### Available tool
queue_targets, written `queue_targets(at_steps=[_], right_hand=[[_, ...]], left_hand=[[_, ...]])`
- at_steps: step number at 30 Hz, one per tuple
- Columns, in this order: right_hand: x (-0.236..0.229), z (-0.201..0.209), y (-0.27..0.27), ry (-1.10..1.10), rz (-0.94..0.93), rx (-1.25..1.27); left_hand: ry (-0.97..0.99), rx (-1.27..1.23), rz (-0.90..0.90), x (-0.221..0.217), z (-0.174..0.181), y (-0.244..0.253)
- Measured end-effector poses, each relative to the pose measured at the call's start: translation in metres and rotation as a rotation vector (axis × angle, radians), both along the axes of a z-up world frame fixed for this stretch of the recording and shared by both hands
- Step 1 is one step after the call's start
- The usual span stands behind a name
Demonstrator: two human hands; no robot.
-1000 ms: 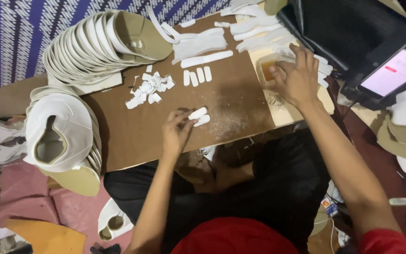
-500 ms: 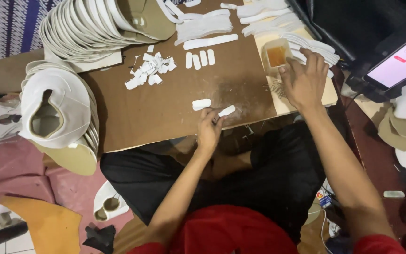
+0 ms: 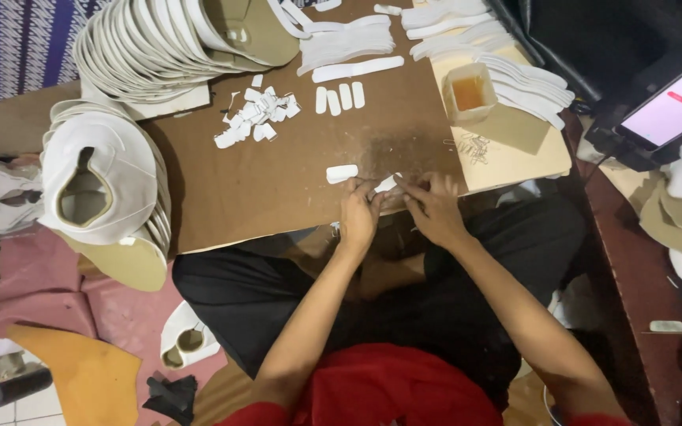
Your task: The person sits at a table and repeatedly picks up small white foam pieces, applies glue from a container, and attaches them to larger white shoe components. The person handles the pieces by hand, arranging them in a row on the table as they work.
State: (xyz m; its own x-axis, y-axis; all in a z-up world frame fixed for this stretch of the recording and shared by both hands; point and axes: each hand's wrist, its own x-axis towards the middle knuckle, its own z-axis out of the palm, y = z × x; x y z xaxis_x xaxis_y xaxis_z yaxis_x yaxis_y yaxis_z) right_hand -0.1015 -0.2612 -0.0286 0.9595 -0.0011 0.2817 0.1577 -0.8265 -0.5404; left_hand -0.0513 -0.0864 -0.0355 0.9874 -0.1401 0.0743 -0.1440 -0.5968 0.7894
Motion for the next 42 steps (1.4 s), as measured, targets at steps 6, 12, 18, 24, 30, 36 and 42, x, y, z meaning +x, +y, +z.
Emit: queue_targets(at_steps=[6, 12, 18, 24, 30, 36, 42], right_hand=[[0.001, 0.010, 0.008, -0.087, -0.015, -0.170], [-0.005, 0.015, 0.017, -0.075, -0.032, -0.425], [0.004, 0.015, 0.001, -0.166, -0.045, -0.483], [0.000, 0.028, 0.001, -0.176, -0.030, -0.663], [0.001, 0.030, 0.014, -0.220, -0.028, -0.603], [-0.007, 0.023, 0.023, -0.176, -0.061, -0.490], [-0.010, 0.018, 0.039, -0.169, 0.009, -0.449]], left_hand=[[0.010, -0.002, -0.011, 0.001, 0.010, 0.003], [0.016, 0.043, -0.016, 0.000, 0.012, 0.004], [0.040, 0.027, -0.009, 0.002, 0.010, 0.002], [0.072, 0.027, -0.028, 0.002, 0.004, 0.004], [0.051, -0.027, -0.001, -0.005, 0.035, 0.003], [0.027, -0.109, -0.022, -0.006, -0.001, 0.015], [-0.044, -0.188, -0.078, -0.009, 0.003, 0.020]])
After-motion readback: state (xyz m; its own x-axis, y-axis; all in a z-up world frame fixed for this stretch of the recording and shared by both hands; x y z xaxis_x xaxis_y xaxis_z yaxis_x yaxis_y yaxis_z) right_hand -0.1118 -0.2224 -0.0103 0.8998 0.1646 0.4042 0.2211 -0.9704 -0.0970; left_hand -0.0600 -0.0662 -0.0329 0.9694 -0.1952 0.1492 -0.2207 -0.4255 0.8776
